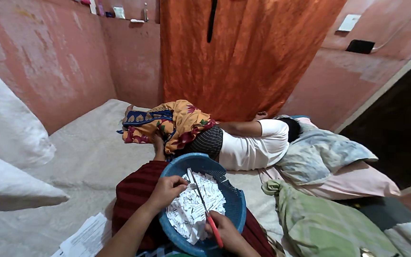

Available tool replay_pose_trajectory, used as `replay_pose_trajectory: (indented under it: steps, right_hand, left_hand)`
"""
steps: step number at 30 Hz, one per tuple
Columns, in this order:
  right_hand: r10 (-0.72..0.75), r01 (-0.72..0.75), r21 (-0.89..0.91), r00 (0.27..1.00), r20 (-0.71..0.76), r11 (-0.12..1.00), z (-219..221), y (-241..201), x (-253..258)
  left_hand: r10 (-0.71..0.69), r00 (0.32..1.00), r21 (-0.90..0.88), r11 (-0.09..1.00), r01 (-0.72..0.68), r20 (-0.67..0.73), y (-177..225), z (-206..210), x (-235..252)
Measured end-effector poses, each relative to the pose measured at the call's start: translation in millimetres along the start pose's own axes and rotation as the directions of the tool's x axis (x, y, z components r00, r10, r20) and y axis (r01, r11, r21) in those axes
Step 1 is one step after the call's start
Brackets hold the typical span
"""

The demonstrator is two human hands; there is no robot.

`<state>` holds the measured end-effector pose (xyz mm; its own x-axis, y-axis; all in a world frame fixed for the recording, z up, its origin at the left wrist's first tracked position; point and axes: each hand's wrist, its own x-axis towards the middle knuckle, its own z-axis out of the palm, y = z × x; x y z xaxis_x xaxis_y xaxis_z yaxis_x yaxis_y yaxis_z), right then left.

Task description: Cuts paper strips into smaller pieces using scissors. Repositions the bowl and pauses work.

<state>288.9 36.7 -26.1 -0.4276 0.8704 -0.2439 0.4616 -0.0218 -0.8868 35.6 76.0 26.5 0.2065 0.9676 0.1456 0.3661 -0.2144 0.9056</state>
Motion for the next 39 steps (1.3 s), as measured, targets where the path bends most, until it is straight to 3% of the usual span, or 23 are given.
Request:
replay_pose_trajectory:
  steps: [5,9,17,28,33,39]
  right_hand:
    - [-0.015,0.017,0.049,0.999,-0.046,0.999,1.4,3.2,-1.0]
    - [0.027,-0.027,0.002,1.0,0.014,1.0,-0.6,-1.5,-1.0]
    - [-0.002,0.006,0.054,0.997,-0.073,0.999,1.9,2.1,-0.2]
    - [-0.04,0.051,0.102,0.994,-0.106,0.993,1.8,2.0,-3.7]
    - [-0.016,0.017,0.032,0.999,-0.042,0.999,-0.3,-0.1,-1.8]
    - [-0.054,0.059,0.061,0.995,-0.082,0.996,1.7,4.3,-1.4]
  left_hand:
    - [0.009,0.999,-0.017,1.0,-0.01,-0.047,1.5,1.8,-0.9]
    - [0.027,0.997,-0.038,0.999,-0.03,-0.078,0.3,4.7,-0.9]
    - [0.046,0.999,0.021,0.999,-0.046,-0.021,-4.5,7.9,0.8]
    - [0.041,0.984,-0.181,0.981,-0.073,-0.172,-3.1,4.3,-2.9]
    - [0.036,0.992,-0.167,0.984,-0.056,-0.117,-2.7,6.8,-2.0]
    - [0.042,0.992,-0.134,0.989,-0.058,-0.118,-2.1,7.0,-2.1]
